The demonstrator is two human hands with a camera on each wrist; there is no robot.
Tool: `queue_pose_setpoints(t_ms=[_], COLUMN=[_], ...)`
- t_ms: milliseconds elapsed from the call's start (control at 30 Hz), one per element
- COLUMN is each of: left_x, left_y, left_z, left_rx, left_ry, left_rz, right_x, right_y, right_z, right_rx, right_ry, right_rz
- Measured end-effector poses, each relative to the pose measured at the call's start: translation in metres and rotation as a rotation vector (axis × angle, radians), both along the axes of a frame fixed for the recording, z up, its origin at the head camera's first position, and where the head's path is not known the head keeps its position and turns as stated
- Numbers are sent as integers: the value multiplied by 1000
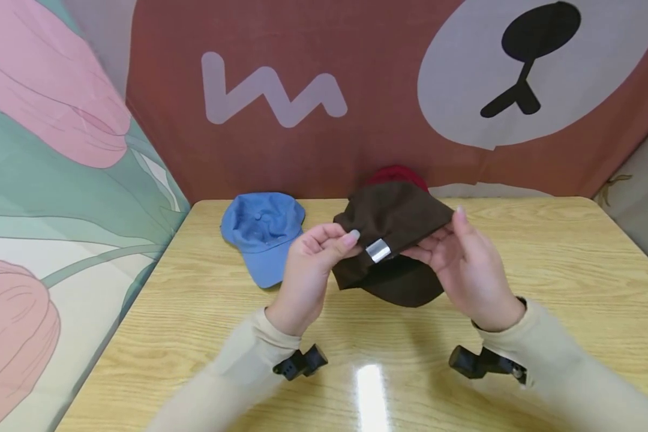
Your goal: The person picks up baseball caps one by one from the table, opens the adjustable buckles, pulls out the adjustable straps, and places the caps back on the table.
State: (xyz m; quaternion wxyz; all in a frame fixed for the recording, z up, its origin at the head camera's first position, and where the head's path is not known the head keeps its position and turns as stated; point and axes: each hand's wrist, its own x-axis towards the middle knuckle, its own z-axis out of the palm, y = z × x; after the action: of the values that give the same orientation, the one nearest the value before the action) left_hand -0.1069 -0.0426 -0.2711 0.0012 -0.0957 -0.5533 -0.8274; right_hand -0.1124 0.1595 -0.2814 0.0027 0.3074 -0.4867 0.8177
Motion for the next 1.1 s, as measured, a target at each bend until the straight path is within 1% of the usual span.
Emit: queue_pose_setpoints(t_ms=[100, 200, 233, 333, 400, 467, 533, 667, 800, 933, 1000, 1100], left_x=[1, 2, 2, 2, 3, 3, 3, 3, 2, 1, 1, 0], left_y=[3, 6, 7, 9, 10, 10, 9, 8, 9, 11, 11, 11], left_z=[-7, -11, -12, -14, -16, -18, -20, -22, -24, -24, -24, -24], left_rx=[-24, -31, -30, -20, -22, -36, -71, -164, -234, -241, -233, -231], left_ry=[-19, -51, -60, -86, -90, -90, -81, -59, -37, -44, -45, -30], left_rz=[-7, -1, 1, -1, -8, -11, -10, -21, -65, -81, -77, -72], right_x=[-1, -1, -1, -2, -2, -2, -2, 0, 2, 2, 2, 4], right_y=[2, 4, 5, 6, 7, 7, 8, 7, 6, 5, 4, 1], right_z=[3, 4, 4, 4, 3, 3, 2, 0, 0, 1, 2, 4], right_rx=[-79, -140, -152, -148, -181, -179, -177, -92, -33, -4, 21, 54], right_ry=[-25, -55, -64, -69, -72, -69, -66, -54, -41, -24, -24, -56], right_rz=[76, 116, 125, 100, 123, 105, 79, -39, -89, -77, -88, -130])
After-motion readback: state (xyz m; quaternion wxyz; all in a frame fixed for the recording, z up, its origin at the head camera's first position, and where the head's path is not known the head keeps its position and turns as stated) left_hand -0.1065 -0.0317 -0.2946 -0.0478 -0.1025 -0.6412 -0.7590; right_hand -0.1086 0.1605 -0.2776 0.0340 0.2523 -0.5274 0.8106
